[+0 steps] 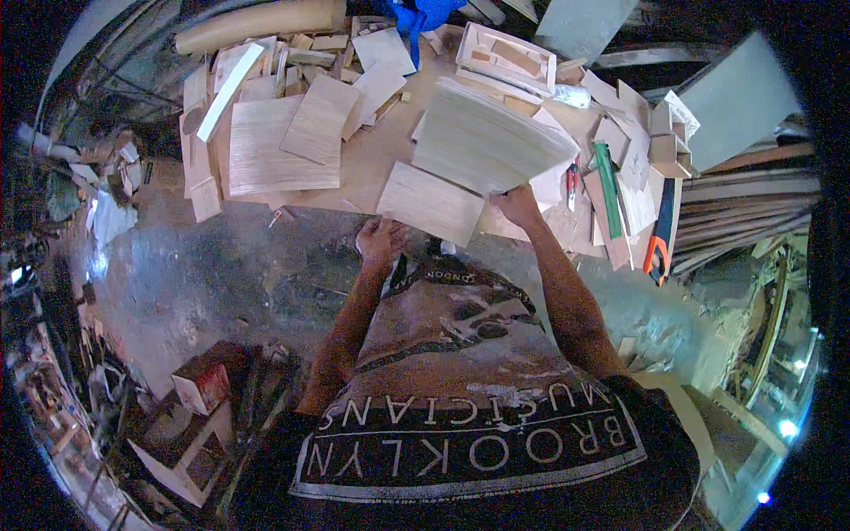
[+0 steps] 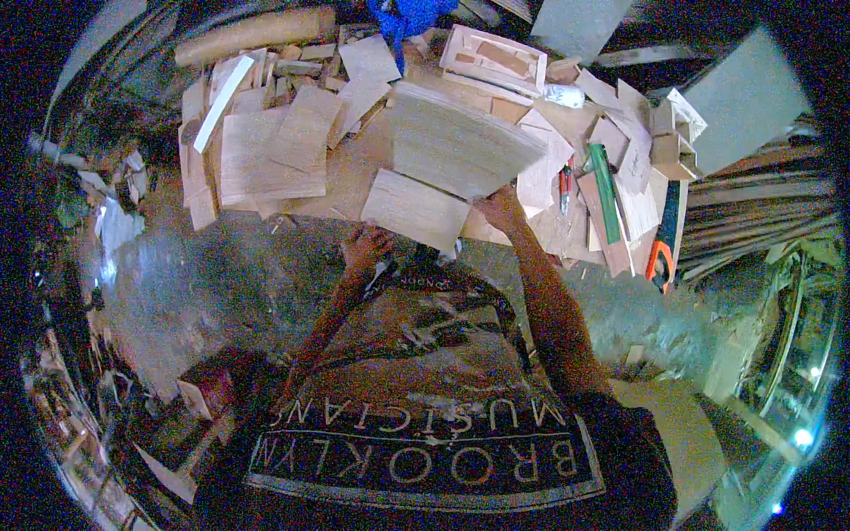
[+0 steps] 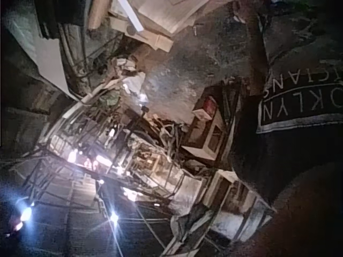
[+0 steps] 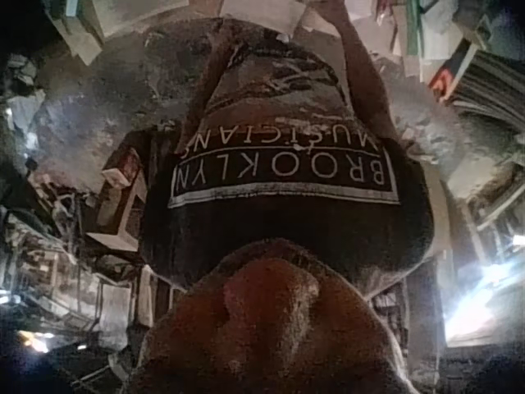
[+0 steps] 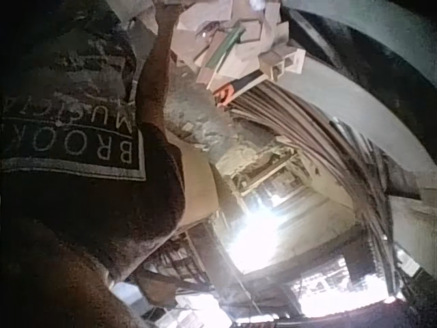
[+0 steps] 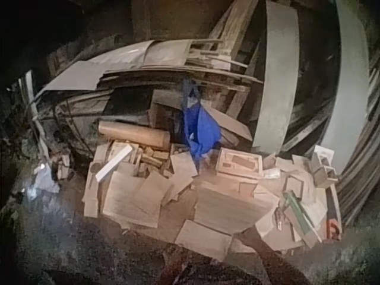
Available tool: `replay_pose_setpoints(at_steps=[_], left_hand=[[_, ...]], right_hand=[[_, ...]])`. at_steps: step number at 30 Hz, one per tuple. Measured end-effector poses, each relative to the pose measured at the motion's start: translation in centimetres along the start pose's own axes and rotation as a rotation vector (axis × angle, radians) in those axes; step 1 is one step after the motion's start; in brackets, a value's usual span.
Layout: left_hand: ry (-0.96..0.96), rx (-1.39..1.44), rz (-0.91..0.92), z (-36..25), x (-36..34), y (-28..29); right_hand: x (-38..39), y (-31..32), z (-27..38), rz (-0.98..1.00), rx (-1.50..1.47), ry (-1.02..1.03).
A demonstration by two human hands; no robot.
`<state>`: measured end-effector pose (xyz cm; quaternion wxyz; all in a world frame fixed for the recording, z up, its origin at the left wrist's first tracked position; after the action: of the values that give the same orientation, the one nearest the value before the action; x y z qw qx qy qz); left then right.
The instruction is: Sawing a piece of wood with a handsaw and then sanding the edges with sandpaper.
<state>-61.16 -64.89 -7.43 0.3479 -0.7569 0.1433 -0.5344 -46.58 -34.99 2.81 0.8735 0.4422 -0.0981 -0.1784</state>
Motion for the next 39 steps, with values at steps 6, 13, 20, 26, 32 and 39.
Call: replay_pose_setpoints(at_steps=[6,13,20,26,32,39], left_hand=[[-0.339,-0.834,-0.332,2.4,-0.5,-2.7],[-0.492,-0.649,-0.079,4.7,-0.2,-2.5],[-0.163,-0.404,0.052,0.8,3.1,-8.1],[-0.078,-0.267,0.194,-2.1,1.6,-10.7],[-0.155,-0.541,0.269,-4.0,4.7,-14.9],[-0.280,-1.098,0.323,-9.0,0.9,-12.8]], right_hand=[[4.2,3.3,-5.2,-0.005,-0.454,-0.344],[7.9,5.8,-2.3,0.295,-0.382,-0.616],[9.4,0.3,2.1,0.380,-0.878,-0.644],[6.2,-0.7,11.4,0.414,-1.190,-0.762],[6.6,-5.3,16.2,0.274,-1.385,-0.813],[8.9,-1.9,17.0,0.263,-0.439,-0.674]])
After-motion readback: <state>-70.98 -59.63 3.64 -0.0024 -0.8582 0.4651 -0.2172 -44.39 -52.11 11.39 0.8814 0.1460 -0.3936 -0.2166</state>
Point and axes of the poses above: each hand's wrist, its own x-axis away from the middle knuckle, its own y-axis out of the back of the hand, z = x × y, the point moved 2 cm from there along -x, towards the middle knuckle, and after that the axes turned 2 degrees about y, right-handed, at the moved point
